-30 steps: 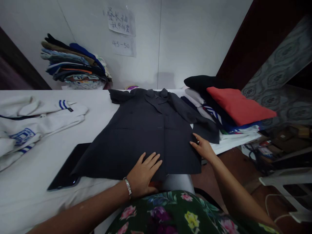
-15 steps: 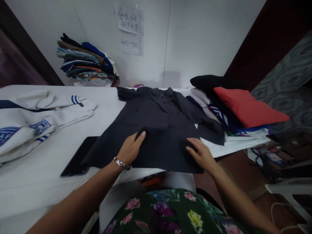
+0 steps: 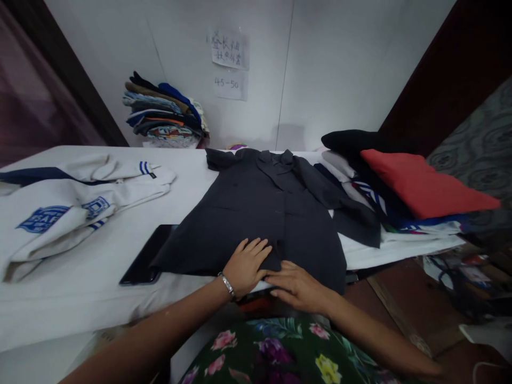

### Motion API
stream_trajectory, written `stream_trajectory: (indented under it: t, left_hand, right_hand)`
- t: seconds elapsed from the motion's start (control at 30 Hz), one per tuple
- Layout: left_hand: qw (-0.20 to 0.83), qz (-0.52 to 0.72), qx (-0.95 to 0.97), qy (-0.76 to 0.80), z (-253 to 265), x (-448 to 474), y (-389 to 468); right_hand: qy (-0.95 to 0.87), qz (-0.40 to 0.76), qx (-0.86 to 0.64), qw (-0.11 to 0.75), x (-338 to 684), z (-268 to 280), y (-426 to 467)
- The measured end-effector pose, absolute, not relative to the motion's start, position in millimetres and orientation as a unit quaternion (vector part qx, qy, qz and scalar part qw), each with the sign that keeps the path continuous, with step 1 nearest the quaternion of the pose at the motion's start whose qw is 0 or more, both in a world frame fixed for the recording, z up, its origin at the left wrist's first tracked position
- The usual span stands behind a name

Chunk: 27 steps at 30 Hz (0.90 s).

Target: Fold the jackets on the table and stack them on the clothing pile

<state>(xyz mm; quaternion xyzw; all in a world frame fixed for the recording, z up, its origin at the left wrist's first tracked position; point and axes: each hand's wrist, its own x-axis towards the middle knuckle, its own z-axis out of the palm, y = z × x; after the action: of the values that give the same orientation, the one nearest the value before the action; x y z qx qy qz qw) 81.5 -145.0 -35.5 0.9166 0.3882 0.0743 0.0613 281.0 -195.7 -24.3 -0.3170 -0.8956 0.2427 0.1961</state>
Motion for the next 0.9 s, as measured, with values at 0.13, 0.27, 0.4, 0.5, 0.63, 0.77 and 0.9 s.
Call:
stream_trajectory:
  t: [0.13,0.27,0.4,0.5,0.63,0.77,0.9]
  left_hand:
    - [0.031,0.09,0.929,0.358,-39.6,78.0,-149.5]
    - [0.007,0.093,0.944,0.315,-40.9,77.5,-152.8]
    - [0.036,0.069,0.953,0.294,-44.3,77.0,-155.1]
    - [0.044,0.068,0.954,0.287,-42.4,75.7,-156.3]
    - [0.039,0.056,0.962,0.265,-40.0,74.4,-157.4]
    - [0.037,0.065,0.963,0.258,-46.2,75.7,-157.9]
    - [0.028,0.11,0.958,0.263,-54.1,76.0,-156.7]
  right_hand:
    - [-0.834,0.264,-0.34,0.344,292.3,-26.9,-197.5]
    - [-0.764,0.27,-0.406,0.423,306.9,-23.8,-170.0]
    - [-0.69,0.293,-0.481,0.454,319.7,-24.5,-101.7]
    - [-0.675,0.249,-0.572,0.394,318.9,-25.0,-37.9]
    - [-0.663,0.189,-0.646,0.328,307.1,-21.9,36.0]
    - [-0.628,0.176,-0.704,0.282,298.1,-21.4,87.1]
    - [-0.594,0.185,-0.749,0.229,293.2,-23.6,122.3]
